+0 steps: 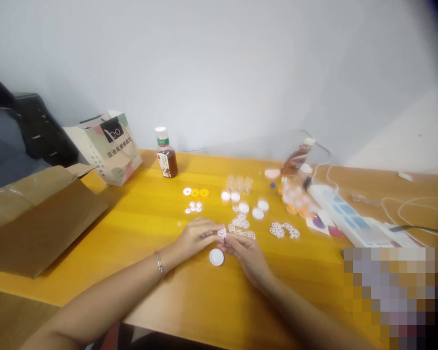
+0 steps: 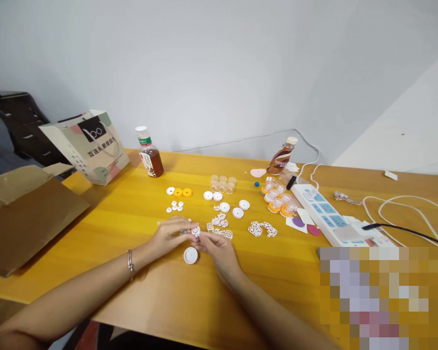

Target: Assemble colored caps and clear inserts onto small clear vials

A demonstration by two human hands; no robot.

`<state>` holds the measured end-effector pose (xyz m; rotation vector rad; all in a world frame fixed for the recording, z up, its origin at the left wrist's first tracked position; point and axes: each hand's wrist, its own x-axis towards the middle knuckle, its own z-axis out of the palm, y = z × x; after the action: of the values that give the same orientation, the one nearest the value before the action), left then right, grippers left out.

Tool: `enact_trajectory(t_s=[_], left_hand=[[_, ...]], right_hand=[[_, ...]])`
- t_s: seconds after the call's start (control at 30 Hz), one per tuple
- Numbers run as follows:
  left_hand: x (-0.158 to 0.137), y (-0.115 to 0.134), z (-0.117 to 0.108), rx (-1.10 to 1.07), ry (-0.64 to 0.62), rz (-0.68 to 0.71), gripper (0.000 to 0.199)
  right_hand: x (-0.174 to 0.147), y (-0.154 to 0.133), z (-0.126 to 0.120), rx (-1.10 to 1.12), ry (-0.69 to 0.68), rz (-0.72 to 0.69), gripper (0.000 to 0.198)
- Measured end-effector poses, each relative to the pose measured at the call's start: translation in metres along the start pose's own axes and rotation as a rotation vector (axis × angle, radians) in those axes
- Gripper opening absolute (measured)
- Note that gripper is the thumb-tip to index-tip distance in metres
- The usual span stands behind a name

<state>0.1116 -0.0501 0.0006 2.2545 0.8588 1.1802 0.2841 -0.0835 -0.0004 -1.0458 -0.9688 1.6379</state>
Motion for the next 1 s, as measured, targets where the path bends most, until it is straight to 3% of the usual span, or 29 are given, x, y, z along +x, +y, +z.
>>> enact_trajectory(t_s=[0.17, 0.7, 1.0], left_hand=[[0.0002, 0.002, 0.0003, 0.021, 0.009, 0.02, 0.023], [0.0016, 0.0063, 0.0019, -0.164, -0.055, -0.182, 0.026], [0.0074, 0.0079, 0.0053, -0.339, -0.024, -0.449, 0.02]], right_hand=[[0.0014, 0.0014, -0.0025, -0.03, -0.015, -0.008, 0.023], [0.0005, 0.0003, -0.0014, -0.099, 0.048, -0.032, 0.022], [0.0016, 0.0017, -0.0011, -0.099, 0.056, -0.028, 0.025]])
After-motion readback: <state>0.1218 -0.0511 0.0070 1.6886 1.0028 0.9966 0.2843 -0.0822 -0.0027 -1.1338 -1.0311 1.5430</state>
